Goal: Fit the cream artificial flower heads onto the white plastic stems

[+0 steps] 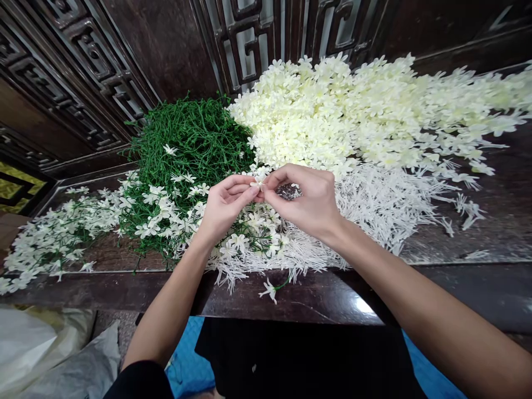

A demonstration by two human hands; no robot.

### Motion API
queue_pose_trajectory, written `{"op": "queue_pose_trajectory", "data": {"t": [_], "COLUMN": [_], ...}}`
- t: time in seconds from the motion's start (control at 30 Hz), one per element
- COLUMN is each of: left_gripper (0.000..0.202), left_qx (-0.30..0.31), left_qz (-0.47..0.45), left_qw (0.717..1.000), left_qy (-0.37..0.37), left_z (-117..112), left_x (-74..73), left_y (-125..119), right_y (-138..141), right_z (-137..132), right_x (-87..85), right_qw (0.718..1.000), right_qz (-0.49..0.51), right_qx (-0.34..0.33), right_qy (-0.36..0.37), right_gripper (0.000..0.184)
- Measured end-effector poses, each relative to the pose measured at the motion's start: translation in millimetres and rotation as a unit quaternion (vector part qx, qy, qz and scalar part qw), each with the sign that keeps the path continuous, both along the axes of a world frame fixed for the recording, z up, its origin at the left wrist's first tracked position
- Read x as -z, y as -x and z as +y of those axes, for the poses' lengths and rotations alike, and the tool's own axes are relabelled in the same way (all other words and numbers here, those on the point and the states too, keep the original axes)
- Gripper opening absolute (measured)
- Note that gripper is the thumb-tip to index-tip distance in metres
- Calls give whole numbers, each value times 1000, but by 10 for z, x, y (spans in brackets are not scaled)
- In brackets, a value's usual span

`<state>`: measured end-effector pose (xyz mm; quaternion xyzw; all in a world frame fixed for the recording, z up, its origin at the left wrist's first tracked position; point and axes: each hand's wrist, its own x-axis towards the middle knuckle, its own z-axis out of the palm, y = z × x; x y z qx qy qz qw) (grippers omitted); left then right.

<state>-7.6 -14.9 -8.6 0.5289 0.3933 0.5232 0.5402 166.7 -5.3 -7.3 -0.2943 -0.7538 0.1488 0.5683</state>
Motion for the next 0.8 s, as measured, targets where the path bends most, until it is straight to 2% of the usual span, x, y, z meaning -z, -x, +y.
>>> {"op": "queue_pose_trajectory", "data": {"t": [0.27,0.47,0.67,0.8], "left_gripper": [21,18,15,13], "left_qx": [-30,-47,-66,-67], "left_qz": [52,128,149,190], "left_qw": [997,984,976,961], "left_qy": [-41,-113,-142,-190], "left_z": [-52,-81,-95,-119], "left_x": [-63,-82,-66,-65], "left_y": [-44,-46,-40,-54], "right_y": [17,19,20,9], "right_z": [-12,-9,-15,-24], "right_x": [9,-7,-22,-48], "right_qw": [999,1000,997,993], "right_qz": [3,6,31,38], "right_qx": [14,7,1,-18], "right_qy": [28,29,73,115], "right_gripper": [14,12,9,8]}}
